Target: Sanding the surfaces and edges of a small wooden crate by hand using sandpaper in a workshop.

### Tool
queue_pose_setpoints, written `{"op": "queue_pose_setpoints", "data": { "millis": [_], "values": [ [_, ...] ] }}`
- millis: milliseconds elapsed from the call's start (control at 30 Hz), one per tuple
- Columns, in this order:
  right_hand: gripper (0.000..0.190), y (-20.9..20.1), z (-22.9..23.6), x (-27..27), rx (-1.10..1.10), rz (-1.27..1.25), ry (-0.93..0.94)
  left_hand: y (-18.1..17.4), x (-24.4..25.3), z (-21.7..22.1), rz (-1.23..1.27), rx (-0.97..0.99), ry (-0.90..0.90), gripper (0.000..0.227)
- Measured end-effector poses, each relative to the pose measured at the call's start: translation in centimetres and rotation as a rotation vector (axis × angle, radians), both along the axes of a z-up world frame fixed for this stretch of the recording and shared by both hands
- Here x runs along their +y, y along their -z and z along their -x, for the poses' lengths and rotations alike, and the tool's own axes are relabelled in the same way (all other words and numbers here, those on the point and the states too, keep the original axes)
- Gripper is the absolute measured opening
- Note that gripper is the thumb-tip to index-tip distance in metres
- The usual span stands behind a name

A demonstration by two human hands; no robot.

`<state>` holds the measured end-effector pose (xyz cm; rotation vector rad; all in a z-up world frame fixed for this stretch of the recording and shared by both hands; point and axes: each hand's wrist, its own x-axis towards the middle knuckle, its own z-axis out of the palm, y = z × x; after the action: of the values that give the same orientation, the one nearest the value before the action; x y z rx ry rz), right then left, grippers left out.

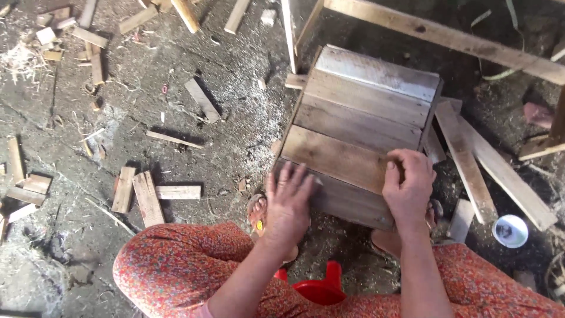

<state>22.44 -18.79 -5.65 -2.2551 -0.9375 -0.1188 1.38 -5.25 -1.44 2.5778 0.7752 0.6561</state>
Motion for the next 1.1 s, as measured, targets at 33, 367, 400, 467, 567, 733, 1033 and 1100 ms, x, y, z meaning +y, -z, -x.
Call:
{"op": "queue_pose_setpoints", "data": {
  "millis": [33, 367, 400, 467, 567, 733, 1033, 1100],
  "values": [
    [0.015, 0.9, -0.4, -0.2, -0.010, -0.002, 0.004, -0.3, -1.1, -0.6, -0.027, 0.106, 0.078, 0.044],
    [0.021, -1.2, 1.0, 0.3, 0.057, -0.132, -0.062, 3.0, -6.5, -3.1, -0.054, 0.438, 0.439, 0.064],
    [0.021, -1.1, 1.1, 0.3, 0.063, -0.134, -0.076, 1.2, -4.6, -2.5, -0.051, 0.444, 0.425, 0.064],
    [0.022, -1.2, 1.2, 0.8, -0.103, 0.098, -0.047, -2.9, -0.4, -1.5, 0.130, 0.719, 0.065, 0.077],
    [0.022, -1.2, 1.4, 1.0, -0.093, 0.084, -0.027, 3.8, 4.6, 3.3, 0.046, 0.136, -0.202, 0.046],
    [0.023, 0.2, 1.0, 0.9, -0.153, 0.038, -0.016, 3.6, -5.1, -1.9, -0.043, 0.432, 0.131, 0.067],
    [0.021, 0.3, 0.9, 0.5, -0.077, 0.004, -0.026, 7.1, -6.3, 6.6, 0.751, 0.287, -0.203, 0.020],
    [0.020, -0.1, 1.0, 0.6, -0.075, 0.018, -0.018, 7.8, -4.7, 7.9, 1.037, -0.045, -0.762, 0.024]
  ]
}}
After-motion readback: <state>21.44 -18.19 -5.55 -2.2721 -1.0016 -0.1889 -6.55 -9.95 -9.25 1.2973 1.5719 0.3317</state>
